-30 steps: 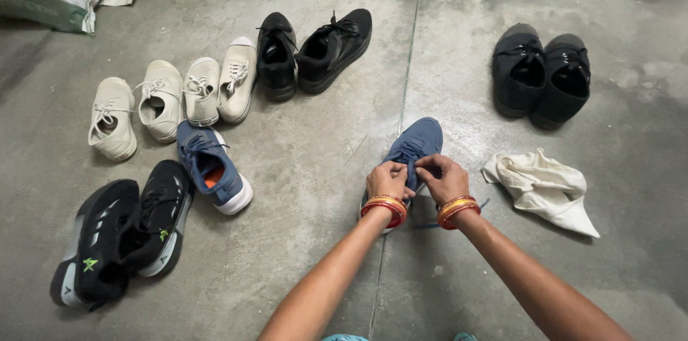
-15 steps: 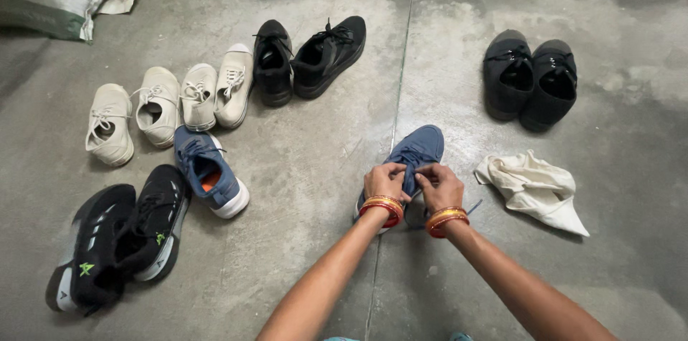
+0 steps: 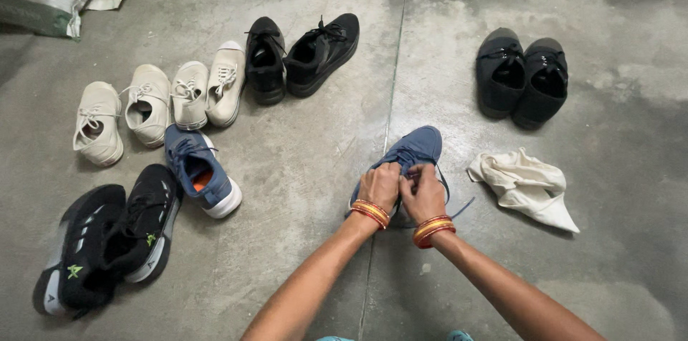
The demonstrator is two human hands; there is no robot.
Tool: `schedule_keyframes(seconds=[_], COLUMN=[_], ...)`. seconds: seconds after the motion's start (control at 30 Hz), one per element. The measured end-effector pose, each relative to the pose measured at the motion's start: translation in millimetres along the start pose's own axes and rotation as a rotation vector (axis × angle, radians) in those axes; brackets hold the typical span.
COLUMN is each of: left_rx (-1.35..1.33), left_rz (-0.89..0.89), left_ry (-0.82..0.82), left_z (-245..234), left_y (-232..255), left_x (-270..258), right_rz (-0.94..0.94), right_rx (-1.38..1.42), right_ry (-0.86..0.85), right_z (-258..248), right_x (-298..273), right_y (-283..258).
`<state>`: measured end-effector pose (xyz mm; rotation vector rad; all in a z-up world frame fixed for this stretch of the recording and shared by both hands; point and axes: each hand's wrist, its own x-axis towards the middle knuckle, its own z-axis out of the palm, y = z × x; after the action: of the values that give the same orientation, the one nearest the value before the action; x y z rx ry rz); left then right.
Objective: The person unlaces a blue sneaker by pulling the laces out of the eyelets, then re-laces the same shoe by threading the laces back through the eyelets and tying them. The person repeats this process on a second blue sneaker.
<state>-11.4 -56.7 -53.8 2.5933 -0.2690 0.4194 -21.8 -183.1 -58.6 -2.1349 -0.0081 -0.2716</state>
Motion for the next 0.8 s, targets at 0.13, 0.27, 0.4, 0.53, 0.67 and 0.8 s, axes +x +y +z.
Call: schedule_keyframes(seconds=[0.13,0.27,0.4,0.53,0.67,0.8], left_rx=[0.115,0.302,0.190,0.356,0.193,-0.133], left_rz=[0.272,0.385,-0.298,-0.667,-0.259,-0.022], left_ry=[-0.044,0.106,0.401,0.123,0.026,-0.140], left_z=[-26.8,-58.5,-95.3,-103.6,-76.8,-55.0], left_y=[-7.6,-42.8,-120.1,-177.5,-153.8,-81.2], left_x=[-0.7,-2.0,3.7,3.4,0.9,14.9], right_rz=[-0.001,0.079,0.097,0.101,0.084,0.095], right_rx=[-0.107,-0.135,-0.114,-0.139,-0.143,-0.172], right_ry=[0.041,0.064,0.073,0.045,0.038,0.016], right_z=[7.5,18.7,18.4,12.8,15.0,16.7], right_x=[8.2,12.8,12.3,10.9,13.2,14.7], right_y=[6.3,3.6,0.5,0.1,0.4,3.1])
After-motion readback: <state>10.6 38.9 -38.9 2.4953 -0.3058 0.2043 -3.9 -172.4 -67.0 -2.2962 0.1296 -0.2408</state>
